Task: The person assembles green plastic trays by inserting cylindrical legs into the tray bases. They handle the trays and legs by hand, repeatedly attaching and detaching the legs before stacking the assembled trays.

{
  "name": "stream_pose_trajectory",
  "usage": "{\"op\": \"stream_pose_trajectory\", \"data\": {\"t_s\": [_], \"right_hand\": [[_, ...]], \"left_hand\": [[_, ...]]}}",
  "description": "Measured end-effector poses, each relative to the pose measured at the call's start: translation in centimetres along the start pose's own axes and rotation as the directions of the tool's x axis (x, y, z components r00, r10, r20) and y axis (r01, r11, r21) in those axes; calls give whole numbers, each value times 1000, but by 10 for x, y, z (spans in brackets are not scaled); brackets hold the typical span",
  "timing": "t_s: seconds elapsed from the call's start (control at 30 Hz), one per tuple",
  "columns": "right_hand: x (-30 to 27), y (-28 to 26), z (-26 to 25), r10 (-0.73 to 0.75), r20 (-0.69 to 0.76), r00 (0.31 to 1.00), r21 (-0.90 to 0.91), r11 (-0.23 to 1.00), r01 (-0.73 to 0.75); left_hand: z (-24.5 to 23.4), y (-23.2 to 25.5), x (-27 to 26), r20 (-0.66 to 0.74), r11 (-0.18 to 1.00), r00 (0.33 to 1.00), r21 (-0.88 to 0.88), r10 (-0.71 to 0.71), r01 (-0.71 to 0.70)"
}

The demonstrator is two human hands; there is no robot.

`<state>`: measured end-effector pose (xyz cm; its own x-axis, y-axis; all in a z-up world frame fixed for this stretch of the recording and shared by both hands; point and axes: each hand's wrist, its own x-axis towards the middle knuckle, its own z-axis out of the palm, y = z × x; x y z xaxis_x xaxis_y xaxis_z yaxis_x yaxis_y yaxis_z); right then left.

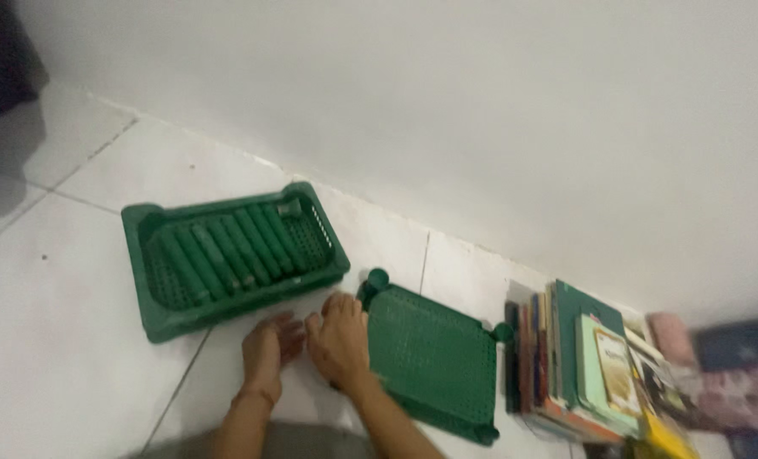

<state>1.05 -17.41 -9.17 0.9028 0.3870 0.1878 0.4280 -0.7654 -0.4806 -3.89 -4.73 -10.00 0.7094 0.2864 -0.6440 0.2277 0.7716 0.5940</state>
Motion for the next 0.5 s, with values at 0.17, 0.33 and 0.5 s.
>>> {"op": "stream_pose_trajectory", "data": {"t_s": [0.17, 0.33, 0.5], "right_hand": [[54, 35, 0, 183, -174, 968, 401, 910, -101], [100, 20, -43, 73, -170, 983, 386, 922, -2], [171, -1, -31, -469, -124, 874, -65, 883, 465]], "left_hand": [[12, 4, -6, -126, 973, 992, 229, 6, 23], [37, -18, -37, 348, 222, 816, 845, 460, -486], [49, -104, 15, 825, -31, 541, 552, 161, -833]]}}
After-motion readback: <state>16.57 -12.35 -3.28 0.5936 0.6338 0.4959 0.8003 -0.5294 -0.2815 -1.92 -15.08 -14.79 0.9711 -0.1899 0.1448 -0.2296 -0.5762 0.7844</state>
